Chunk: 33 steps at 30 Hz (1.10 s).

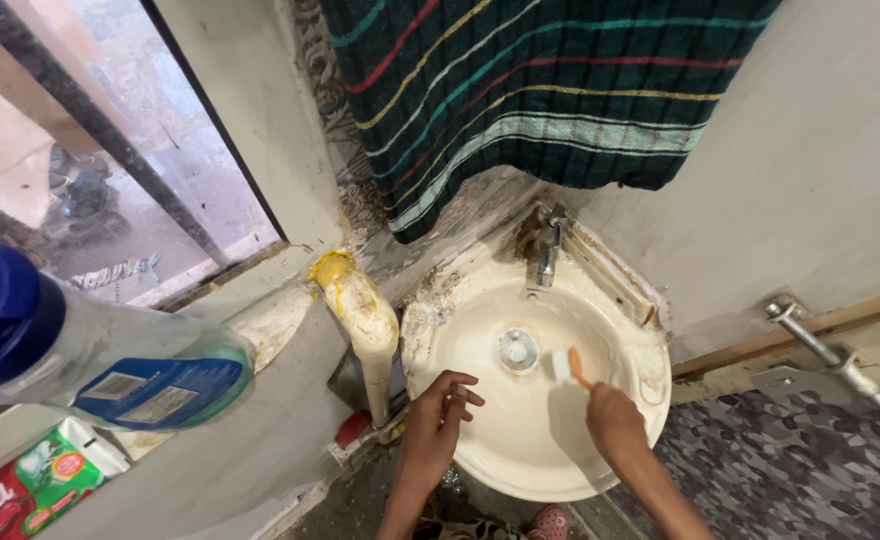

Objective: The person cleans a sink using a toothbrush and water, scrubbing the surface and rinsing it.

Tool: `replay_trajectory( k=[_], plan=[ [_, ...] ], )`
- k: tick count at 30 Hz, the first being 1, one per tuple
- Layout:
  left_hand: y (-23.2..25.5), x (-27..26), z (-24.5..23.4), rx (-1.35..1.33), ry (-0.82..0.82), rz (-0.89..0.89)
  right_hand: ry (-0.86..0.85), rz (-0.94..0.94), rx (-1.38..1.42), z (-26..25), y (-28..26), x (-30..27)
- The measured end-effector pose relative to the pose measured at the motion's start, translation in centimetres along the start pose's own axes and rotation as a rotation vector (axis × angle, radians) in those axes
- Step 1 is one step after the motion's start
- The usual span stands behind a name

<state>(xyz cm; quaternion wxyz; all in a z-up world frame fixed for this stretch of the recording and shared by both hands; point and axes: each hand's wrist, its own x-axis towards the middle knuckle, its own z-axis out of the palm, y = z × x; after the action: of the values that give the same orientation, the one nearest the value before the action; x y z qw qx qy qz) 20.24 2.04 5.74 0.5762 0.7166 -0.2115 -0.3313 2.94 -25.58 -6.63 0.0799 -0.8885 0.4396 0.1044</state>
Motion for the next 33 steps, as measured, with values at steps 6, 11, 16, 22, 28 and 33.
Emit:
replay_trajectory(
  k=[6,11,16,22,28,33],
  plan=[
    [-0.3,-1.3,-0.4,-0.062,0.021,0.058,0.327,-0.18,0.489,4.3,-9.9,5.7],
    [-0.9,-2.5,-0.9,-0.1,0.019,0.031,-0.155,-0.279,0.356,-1.0,-14.9,-5.0],
    [-0.6,-2.3,-1.2,-0.047,0.0,0.096,-0.577,-0.309,0.132,-7.7,-9.1,-9.1],
    [-0.4,-1.1,-1.0,0.047,-0.018,0.076,-0.657,-0.177,-0.311,-10.3,-2.1,-7.1],
    [0.2,2.5,0.9,0.079,-0.022,0.158,-0.045,-0.313,-0.807,-8.6,0.4,0.4],
    [1.1,2.6,1.8,0.033,-0.02,0.238,0.397,-0.813,-0.876,-5.6,-5.6,6.6]
  ],
)
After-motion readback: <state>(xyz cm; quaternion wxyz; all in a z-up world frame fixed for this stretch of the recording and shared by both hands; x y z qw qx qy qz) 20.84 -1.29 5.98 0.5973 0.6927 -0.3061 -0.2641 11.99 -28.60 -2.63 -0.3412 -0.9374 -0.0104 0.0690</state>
